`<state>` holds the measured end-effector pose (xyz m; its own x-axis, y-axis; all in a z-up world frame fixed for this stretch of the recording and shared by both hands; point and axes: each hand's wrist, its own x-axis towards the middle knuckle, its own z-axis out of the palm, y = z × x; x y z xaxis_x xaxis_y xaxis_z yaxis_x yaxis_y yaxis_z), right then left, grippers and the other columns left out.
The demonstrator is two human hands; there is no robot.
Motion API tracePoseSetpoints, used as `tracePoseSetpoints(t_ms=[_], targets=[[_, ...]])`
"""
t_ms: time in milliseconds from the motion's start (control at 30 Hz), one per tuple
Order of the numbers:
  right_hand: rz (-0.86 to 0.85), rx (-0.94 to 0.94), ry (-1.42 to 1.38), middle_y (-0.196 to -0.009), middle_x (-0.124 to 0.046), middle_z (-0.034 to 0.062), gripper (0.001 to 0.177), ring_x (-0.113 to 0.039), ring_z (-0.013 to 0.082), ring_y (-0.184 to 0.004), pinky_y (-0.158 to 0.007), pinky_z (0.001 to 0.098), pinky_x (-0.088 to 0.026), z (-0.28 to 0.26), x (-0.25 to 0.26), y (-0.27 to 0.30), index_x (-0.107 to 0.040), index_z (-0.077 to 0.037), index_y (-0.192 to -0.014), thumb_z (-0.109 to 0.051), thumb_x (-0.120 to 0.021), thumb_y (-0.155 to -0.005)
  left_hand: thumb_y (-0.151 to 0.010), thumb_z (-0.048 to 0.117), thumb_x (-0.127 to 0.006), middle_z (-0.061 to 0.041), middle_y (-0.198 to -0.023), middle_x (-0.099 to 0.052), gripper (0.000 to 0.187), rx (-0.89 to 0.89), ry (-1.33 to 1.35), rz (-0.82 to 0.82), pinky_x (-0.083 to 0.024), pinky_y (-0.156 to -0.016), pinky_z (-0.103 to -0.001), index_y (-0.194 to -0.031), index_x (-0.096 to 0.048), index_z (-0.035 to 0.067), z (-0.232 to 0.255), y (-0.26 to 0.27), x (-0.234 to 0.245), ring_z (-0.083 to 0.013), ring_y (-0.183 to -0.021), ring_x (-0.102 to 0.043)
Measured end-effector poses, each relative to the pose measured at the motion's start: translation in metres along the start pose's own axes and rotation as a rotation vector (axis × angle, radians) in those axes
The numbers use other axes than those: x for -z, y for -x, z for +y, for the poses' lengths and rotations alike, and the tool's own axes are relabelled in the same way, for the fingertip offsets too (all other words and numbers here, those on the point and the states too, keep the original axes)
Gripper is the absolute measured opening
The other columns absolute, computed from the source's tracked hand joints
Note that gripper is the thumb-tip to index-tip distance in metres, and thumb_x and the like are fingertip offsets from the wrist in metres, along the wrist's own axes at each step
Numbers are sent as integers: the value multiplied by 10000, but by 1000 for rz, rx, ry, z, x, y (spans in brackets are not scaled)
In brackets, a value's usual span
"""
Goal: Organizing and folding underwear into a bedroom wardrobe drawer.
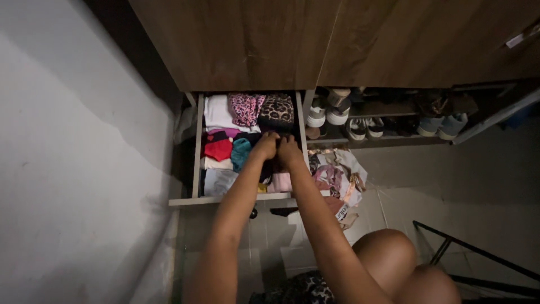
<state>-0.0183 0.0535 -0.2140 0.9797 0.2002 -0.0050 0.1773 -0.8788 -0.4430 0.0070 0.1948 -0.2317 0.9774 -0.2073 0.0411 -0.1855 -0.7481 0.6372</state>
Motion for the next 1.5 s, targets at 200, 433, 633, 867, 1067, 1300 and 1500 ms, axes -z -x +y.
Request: tracePoseSetpoints(t_ms=[200, 433, 633, 867, 1067, 1300, 1500], targets=[[105, 93, 110, -1285, -536, 240, 309, -573, 462, -1162, -901, 530, -545, -32, 48, 25, -575, -68, -1212, -142, -496, -922, -855, 42, -517, -264, -1555, -413, 636, 50, -100, -234, -310, -1211, -448, -1484, -421, 40, -12, -6, -7, -455, -1483, -298], [11, -59, 109, -1295, -523, 255, 297, -586, 447, -1148, -874, 524, -566, -24, 20, 13, -567, -67, -1261, -212, -450, -1030, -941, 169, -389, -263, -1669, -202, 644, 115, -42, -335, -207, -1257, -455, -1575, -326, 79, -19, -8, 1, -426, -1561, -157], [5, -79, 103, -1288, -535, 253, 304, -612, 444, -1124, -869, 513, -566, -25, 23, 17, -578, -82, -1249, -215, -429, -1020, -907, 142, -461, -267, -1595, -280, 611, -26, -95, -313, -230, -1179, -481, -1514, -406, 94, -40, -18, -14, -455, -1476, -208], [243, 23, 176, -1187, -647, 178, 249, -643, 380, -1124, -879, 467, -573, -55, 72, 40, -708, -62, -1077, -142, -525, -927, -850, 89, -605, -197, -1065, -740, 260, -12, -41, 97, -539, -901, -477, -1044, -777, 121, 38, 16, 53, -383, -1022, -694], [-76, -48, 186, -1124, -716, 218, 234, -719, 381, -1024, -831, 470, -597, -43, 51, 35, -736, -50, -1090, -152, -557, -980, -817, 70, -604, -169, -1043, -764, 271, -107, 51, -166, -578, -896, -414, -1004, -794, 122, -7, -8, 14, -316, -976, -748], [-41, 454, -101, -1003, -752, 200, 325, -712, 385, -924, -793, 472, -578, -4, 75, 41, -717, -47, -1120, -207, -805, -850, -891, 151, -620, -156, -1081, -764, 217, -104, 0, -115, -560, -930, -413, -1041, -771, 106, 6, 9, 42, -312, -1034, -726], [-19, 17, -1169, -894, -728, 98, 123, -717, 191, -682, -559, 352, -610, 97, 176, 61, -659, -48, -1109, -100, -606, -1011, -900, 349, -723, -180, -1124, -712, 453, -14, -78, -68, -546, -894, -452, -1279, -628, 120, 129, 66, 112, -364, -1052, -685]])
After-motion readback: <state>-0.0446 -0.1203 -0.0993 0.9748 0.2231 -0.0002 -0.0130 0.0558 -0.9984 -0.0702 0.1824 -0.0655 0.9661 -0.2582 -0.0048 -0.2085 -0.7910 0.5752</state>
